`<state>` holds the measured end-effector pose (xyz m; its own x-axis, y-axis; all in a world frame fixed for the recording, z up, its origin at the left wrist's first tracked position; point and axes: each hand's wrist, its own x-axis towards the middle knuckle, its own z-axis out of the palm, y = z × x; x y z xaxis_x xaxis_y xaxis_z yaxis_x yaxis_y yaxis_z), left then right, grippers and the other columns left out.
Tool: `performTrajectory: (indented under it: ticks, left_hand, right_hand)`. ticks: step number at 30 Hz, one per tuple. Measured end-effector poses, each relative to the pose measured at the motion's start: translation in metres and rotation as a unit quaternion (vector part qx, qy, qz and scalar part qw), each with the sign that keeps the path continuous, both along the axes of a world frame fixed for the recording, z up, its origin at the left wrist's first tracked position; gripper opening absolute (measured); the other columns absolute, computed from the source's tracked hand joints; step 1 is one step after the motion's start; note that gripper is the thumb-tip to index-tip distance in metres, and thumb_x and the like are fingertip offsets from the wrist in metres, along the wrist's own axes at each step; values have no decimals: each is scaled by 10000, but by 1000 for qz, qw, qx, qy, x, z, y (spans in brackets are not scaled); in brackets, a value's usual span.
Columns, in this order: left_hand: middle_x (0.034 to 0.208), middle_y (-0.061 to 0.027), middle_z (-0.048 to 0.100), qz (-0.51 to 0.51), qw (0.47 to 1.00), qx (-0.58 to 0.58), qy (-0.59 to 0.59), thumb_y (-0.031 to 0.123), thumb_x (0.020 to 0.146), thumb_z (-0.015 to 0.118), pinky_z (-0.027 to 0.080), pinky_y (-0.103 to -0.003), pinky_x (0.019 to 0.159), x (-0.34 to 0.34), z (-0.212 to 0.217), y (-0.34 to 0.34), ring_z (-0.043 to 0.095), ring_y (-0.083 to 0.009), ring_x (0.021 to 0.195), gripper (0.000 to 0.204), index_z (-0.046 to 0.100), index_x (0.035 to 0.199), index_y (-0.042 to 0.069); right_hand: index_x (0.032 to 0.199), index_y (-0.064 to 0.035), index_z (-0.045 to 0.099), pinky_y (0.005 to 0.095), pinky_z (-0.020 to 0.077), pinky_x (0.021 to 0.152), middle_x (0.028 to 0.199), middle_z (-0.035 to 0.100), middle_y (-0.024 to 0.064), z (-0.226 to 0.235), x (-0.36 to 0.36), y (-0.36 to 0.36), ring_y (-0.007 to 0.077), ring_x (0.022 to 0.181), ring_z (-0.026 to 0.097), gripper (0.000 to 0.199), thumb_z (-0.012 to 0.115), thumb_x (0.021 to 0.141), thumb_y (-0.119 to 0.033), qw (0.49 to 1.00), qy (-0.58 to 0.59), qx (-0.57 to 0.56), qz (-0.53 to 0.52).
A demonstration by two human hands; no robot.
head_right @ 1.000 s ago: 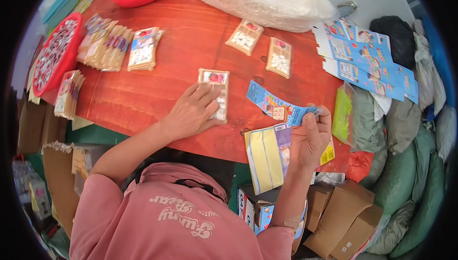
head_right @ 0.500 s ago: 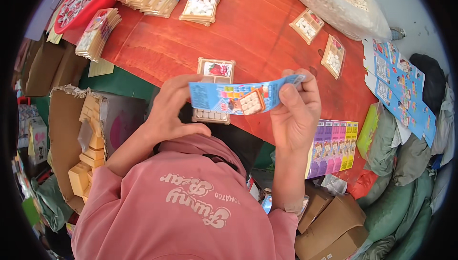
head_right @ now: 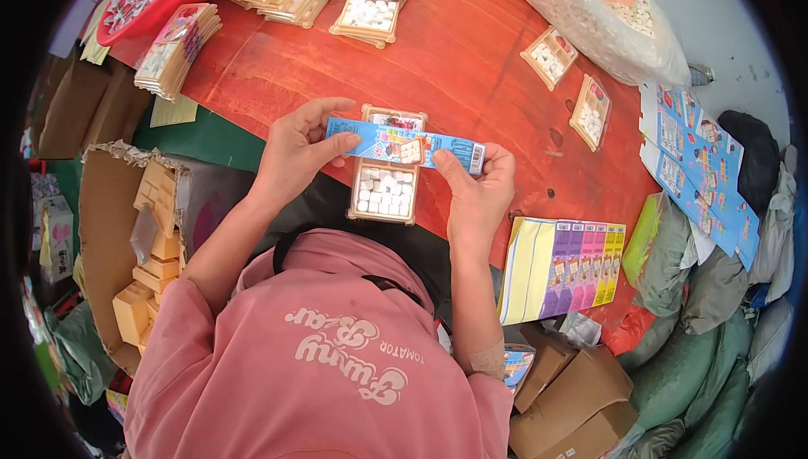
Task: Packaging small toy sets by wrapping them with printed paper bands.
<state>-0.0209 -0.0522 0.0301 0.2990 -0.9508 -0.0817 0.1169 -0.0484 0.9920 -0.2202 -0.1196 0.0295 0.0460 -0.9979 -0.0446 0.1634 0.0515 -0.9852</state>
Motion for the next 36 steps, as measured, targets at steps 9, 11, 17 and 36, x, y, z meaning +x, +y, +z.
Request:
performTrajectory:
  ticks: [9,11,17,36]
  left_hand:
    - [732,-37,597,-40,982,70,-169,43,796,673,480,-227,548,0,-7,0,575,-67,647,400,524,1165,-6]
    - [692,-44,591,-41,967,68,-243,50,784,682,477,-239,540,0,-6,-1,577,-73,626,417,526,1167,1]
    - [631,-97,571,13,958,71,-277,60,759,674,464,-281,513,11,-3,24,581,-141,562,288,522,997,1]
    - [801,-23,624,109,991,8,73,96,868,618,473,-200,579,48,-55,80,574,-55,686,160,516,970,25]
  right_hand:
    - [900,-24,460,258,461,640,789,561,50,-12,-1,2,107,696,554,341,744,712,-11,975,216,-60,-2]
    - [890,-23,465,293,462,644,788,562,68,-11,2,3,141,693,563,333,744,710,-36,950,303,-75,-1]
    - [890,-17,470,404,445,696,837,545,146,-2,26,17,320,780,565,293,703,727,-88,900,418,-115,52]
    - [870,-28,479,359,446,659,799,544,98,-5,66,49,231,706,554,297,723,720,-106,913,370,-100,136]
